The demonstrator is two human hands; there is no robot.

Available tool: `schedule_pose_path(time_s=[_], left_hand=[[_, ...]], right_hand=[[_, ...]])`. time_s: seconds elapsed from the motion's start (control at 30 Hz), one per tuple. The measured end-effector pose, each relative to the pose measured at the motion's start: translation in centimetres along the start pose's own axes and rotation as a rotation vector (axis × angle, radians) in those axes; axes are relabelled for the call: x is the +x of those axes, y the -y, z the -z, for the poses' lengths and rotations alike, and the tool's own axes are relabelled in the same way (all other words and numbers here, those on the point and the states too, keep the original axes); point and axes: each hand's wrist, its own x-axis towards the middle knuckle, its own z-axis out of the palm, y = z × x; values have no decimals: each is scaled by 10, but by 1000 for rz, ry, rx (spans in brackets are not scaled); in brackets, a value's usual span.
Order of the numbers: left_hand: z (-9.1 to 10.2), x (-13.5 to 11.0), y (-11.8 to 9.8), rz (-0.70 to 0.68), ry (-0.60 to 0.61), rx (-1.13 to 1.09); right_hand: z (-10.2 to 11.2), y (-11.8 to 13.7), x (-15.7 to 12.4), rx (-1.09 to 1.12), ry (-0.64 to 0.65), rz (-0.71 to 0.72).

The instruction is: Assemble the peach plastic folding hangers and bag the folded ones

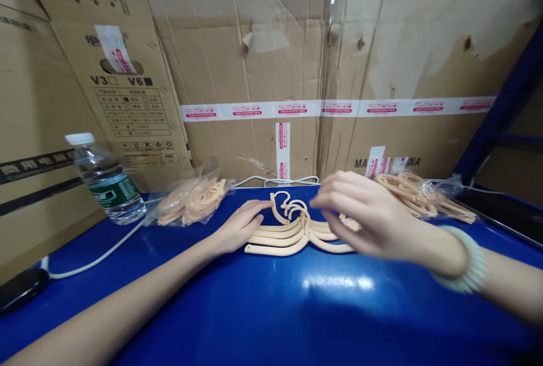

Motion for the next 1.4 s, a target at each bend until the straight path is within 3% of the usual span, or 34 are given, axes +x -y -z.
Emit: schedule_pose_path(time_s=[0.13,0.3,0.43,0.53,0.7,0.9,1.03,1.13,1.2,1.4], left_hand=[[-1,0,1,-10,62,-27],[-1,-2,4,15,103,-39],[0,-2,5,45,89,-50],[-1,-1,8,81,36,-51],[-2,-1,19,141,-67,-26],[-2,-1,21,146,-100,-11],[-5,-1,17,147,-106,-25],[-5,-1,14,140,-126,-54],[-4,-1,11,133,-153,-82],[6,-2,-14,85,-327,-197]], right_hand=[[-33,-50,41,136,270,-211],[-87,-94,75,199,530,-121],[-117,-103,88,230,672,-41],[-130,-106,92,241,694,-25],[-131,-105,89,296,549,-67],[-102,-90,70,404,57,-327],[-69,-60,42,493,-195,-523],[-45,-28,15,593,-249,-646],[-34,-8,-3,801,-289,-773],[-30,32,-38,1127,-377,-968]])
